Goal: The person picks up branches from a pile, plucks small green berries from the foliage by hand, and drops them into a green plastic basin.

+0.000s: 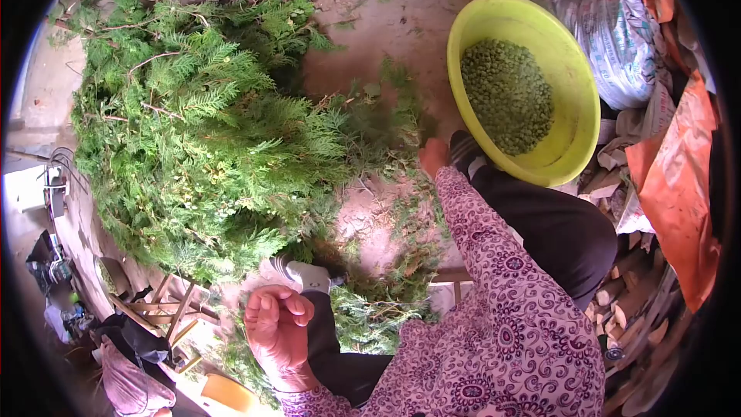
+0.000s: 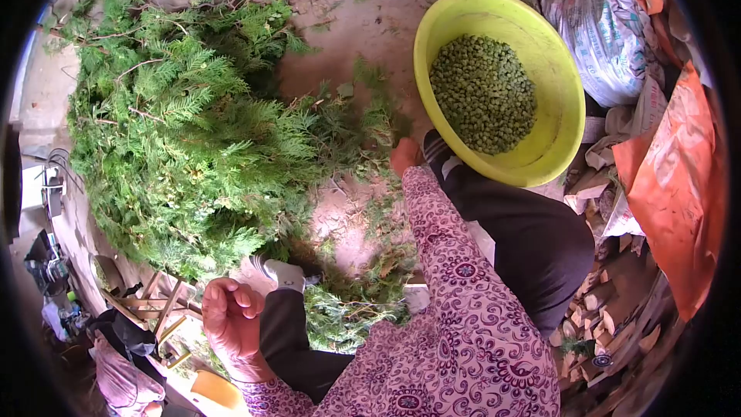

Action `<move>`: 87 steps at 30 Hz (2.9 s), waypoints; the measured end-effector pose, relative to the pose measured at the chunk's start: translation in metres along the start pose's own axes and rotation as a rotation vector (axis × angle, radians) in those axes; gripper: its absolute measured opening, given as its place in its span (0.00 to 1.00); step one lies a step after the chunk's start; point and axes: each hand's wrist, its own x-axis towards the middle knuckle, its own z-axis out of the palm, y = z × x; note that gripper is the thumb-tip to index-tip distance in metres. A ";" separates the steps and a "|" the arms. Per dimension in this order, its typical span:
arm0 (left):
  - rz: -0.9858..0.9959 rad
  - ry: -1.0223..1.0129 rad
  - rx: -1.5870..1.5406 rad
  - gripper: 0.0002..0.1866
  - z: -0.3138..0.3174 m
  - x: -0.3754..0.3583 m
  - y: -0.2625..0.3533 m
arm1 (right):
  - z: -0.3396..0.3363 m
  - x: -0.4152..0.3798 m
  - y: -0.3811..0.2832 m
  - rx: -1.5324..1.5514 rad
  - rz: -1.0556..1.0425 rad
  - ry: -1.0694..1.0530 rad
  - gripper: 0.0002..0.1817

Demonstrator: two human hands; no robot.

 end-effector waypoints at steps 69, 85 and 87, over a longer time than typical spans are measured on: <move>0.231 -0.115 -0.119 0.07 -0.010 -0.009 0.032 | -0.224 -0.132 -0.152 0.928 -0.059 -1.065 0.04; 0.256 -0.230 0.307 0.08 0.003 -0.009 0.001 | -0.296 -0.182 -0.225 0.861 -0.394 -1.147 0.06; 0.317 -0.215 0.346 0.10 0.003 -0.005 -0.005 | -0.305 -0.187 -0.241 0.858 -0.449 -1.156 0.06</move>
